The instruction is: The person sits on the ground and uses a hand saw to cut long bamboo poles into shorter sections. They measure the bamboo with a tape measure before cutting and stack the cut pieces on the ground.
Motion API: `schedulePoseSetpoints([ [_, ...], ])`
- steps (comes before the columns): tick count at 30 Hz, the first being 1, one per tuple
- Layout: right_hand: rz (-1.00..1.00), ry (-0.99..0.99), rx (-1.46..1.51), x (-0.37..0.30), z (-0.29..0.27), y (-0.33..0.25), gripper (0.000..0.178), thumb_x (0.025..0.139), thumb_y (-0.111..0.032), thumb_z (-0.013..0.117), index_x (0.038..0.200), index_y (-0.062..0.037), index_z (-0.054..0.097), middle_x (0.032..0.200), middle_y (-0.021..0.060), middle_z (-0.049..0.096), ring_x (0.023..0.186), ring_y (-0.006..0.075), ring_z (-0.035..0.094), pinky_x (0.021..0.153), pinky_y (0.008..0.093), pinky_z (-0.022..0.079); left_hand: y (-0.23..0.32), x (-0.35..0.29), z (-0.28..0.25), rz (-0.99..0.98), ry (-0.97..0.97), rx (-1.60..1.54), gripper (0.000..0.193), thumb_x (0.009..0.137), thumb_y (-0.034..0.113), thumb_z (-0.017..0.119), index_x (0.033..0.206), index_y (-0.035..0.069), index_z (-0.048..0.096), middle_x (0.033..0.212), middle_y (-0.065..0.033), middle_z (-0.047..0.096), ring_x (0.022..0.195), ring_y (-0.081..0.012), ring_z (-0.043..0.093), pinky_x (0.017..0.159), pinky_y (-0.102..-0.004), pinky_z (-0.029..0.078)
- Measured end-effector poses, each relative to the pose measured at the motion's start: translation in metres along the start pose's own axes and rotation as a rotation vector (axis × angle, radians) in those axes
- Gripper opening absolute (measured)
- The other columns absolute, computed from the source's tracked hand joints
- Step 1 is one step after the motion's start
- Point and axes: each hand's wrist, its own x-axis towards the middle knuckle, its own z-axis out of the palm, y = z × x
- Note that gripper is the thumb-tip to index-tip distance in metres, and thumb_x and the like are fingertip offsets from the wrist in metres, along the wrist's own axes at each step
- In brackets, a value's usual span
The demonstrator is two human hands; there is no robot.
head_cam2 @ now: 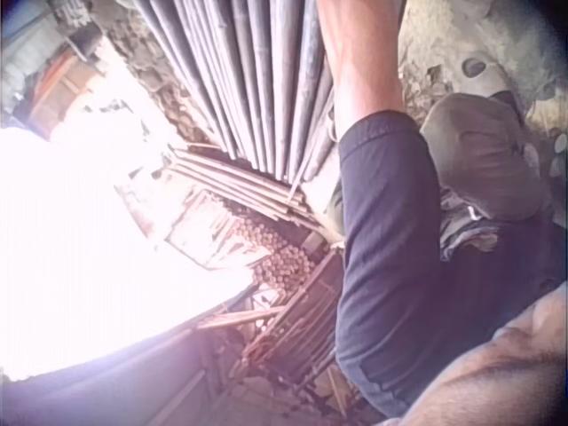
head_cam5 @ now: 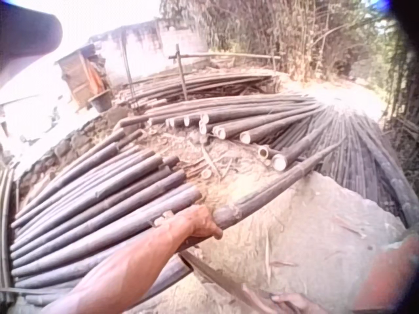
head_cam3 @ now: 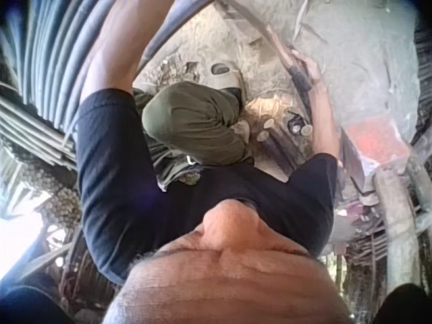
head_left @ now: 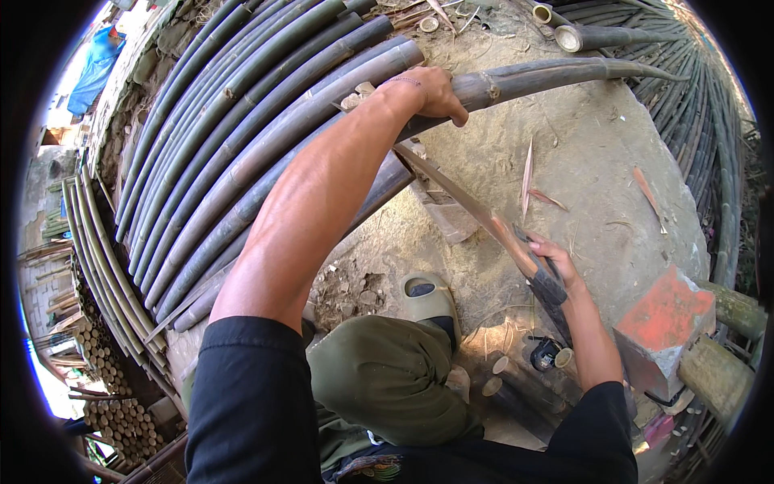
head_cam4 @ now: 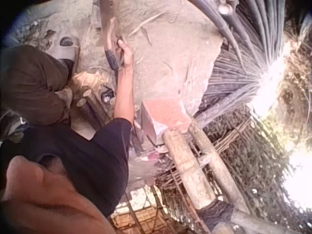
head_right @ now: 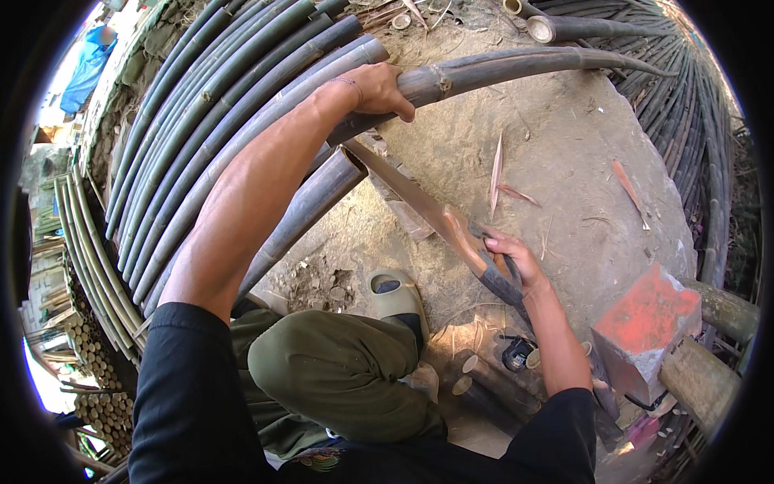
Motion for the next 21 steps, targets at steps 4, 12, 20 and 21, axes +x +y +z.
schedulePoseSetpoints([
  [4, 0.019, -0.039, -0.015, 0.013, 0.006, -0.017, 0.07, 0.088, -0.013, 0.064, 0.148, 0.0101, 0.034, 0.121, 0.0156, 0.065, 0.099, 0.0171, 0.067, 0.086, 0.0274, 0.054, -0.002, -0.004, 0.0, -0.01, 0.018, 0.024, 0.071, 0.061, 0.047, 0.079, 0.118, 0.005, 0.07, 0.116, -0.0164, 0.071, 0.106, -0.0297, 0.068, 0.091, -0.0379, 0.054],
  [12, 0.058, 0.17, -0.449, -0.126, -0.123, 0.018, 0.086, 0.068, -0.035, 0.069, 0.139, 0.0094, 0.05, 0.117, 0.0115, 0.066, 0.102, 0.0181, 0.061, 0.092, 0.0229, 0.042, -0.002, 0.001, -0.003, -0.006, 0.002, -0.075, 0.069, 0.061, 0.045, 0.08, 0.116, 0.003, 0.07, 0.114, -0.0187, 0.071, 0.104, -0.0305, 0.069, 0.091, -0.0379, 0.054],
  [20, -0.225, 0.376, -0.178, -0.259, -0.04, -0.008, 0.079, 0.075, -0.025, 0.072, 0.14, 0.0113, 0.045, 0.103, 0.0142, 0.065, 0.083, 0.0209, 0.067, 0.08, 0.0318, 0.054, -0.002, -0.001, -0.001, 0.053, 0.083, 0.057, 0.078, 0.066, 0.059, 0.076, 0.118, 0.002, 0.068, 0.117, -0.0211, 0.069, 0.108, -0.0336, 0.067, 0.096, -0.0381, 0.052],
  [21, -0.316, 0.396, -0.175, -0.271, -0.028, -0.006, 0.078, 0.076, -0.024, 0.072, 0.141, 0.0105, 0.044, 0.097, 0.0122, 0.063, 0.077, 0.0195, 0.065, 0.074, 0.0317, 0.054, 0.0, -0.006, -0.003, 0.054, 0.121, 0.043, 0.082, 0.067, 0.062, 0.075, 0.12, 0.001, 0.067, 0.118, -0.0219, 0.068, 0.109, -0.0345, 0.066, 0.097, -0.0384, 0.051],
])
